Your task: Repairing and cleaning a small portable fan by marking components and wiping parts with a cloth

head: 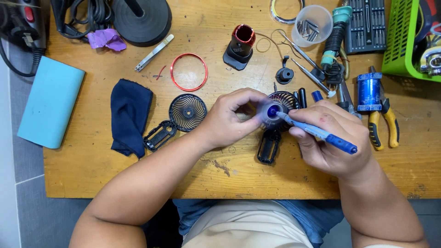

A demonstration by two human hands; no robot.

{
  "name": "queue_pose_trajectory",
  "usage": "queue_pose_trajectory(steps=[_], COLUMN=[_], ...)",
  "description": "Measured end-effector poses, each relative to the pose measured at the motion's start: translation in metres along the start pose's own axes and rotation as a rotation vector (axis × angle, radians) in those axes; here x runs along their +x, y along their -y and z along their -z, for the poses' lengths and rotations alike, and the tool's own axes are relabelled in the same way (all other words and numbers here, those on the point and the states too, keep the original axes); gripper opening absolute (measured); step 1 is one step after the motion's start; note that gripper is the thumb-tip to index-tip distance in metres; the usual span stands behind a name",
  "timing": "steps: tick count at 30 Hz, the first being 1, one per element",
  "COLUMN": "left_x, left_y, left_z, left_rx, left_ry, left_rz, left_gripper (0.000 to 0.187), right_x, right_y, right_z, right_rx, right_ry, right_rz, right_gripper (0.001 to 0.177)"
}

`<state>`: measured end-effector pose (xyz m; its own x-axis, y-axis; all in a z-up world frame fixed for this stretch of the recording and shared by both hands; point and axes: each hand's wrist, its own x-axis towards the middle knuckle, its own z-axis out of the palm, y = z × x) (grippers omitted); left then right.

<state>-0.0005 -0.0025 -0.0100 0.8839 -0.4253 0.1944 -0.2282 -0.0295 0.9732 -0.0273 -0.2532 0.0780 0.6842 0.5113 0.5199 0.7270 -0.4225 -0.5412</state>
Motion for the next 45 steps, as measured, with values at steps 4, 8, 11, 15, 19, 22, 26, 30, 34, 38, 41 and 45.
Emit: queue_pose_trajectory(steps=[4,8,11,15,19,22,26,30,34,38,41,45], left_x=[-0.001,0.000,0.000,-0.001,-0.001,0.000,0.000,0.000,0.001,-0.001,-0.001,-0.002], left_y=[-0.001,-0.002,0.000,0.000,0.003,0.000,-0.001,-0.002,-0.003,0.002,0.002,0.005], left_z=[-0.001,-0.001,0.000,0.000,-0.001,-0.001,0.000,0.001,-0.001,-0.002,0.000,-0.004], left_rx=[-0.028,-0.044,-0.032,-0.013,-0.024,-0.009,-0.024,-0.012,-0.026,0.000,0.002,-0.038], left_ry=[-0.004,-0.006,-0.001,-0.006,0.011,0.003,0.013,0.012,0.016,-0.023,-0.025,-0.022], left_rz=[0.017,0.036,0.037,0.021,0.015,-0.006,0.014,0.011,0.009,-0.006,0.006,0.050], left_gripper=[0.027,0.026,0.027,0.026,0.028,0.025,0.026,0.025,0.025,0.025,0.026,0.026], right_x=[-0.002,-0.003,-0.003,-0.004,-0.003,0.000,0.000,-0.001,0.000,0.001,-0.001,-0.010], right_y=[-0.002,-0.003,-0.003,-0.003,-0.001,-0.001,-0.001,-0.001,-0.001,0.002,-0.002,-0.005], right_z=[-0.001,-0.001,-0.002,-0.002,-0.001,0.000,0.001,0.000,0.002,0.001,-0.002,-0.002], right_rx=[0.013,0.005,0.004,-0.001,-0.011,-0.009,0.012,0.012,0.023,0.017,0.010,-0.031], right_ry=[-0.004,-0.002,-0.003,-0.008,-0.008,-0.006,-0.005,-0.005,-0.001,-0.005,-0.007,-0.024], right_rz=[0.002,0.000,0.000,-0.004,-0.028,0.006,0.012,0.008,0.018,0.001,-0.008,-0.025], right_gripper=[0.029,0.029,0.029,0.029,0.029,0.030,0.028,0.027,0.028,0.029,0.031,0.033])
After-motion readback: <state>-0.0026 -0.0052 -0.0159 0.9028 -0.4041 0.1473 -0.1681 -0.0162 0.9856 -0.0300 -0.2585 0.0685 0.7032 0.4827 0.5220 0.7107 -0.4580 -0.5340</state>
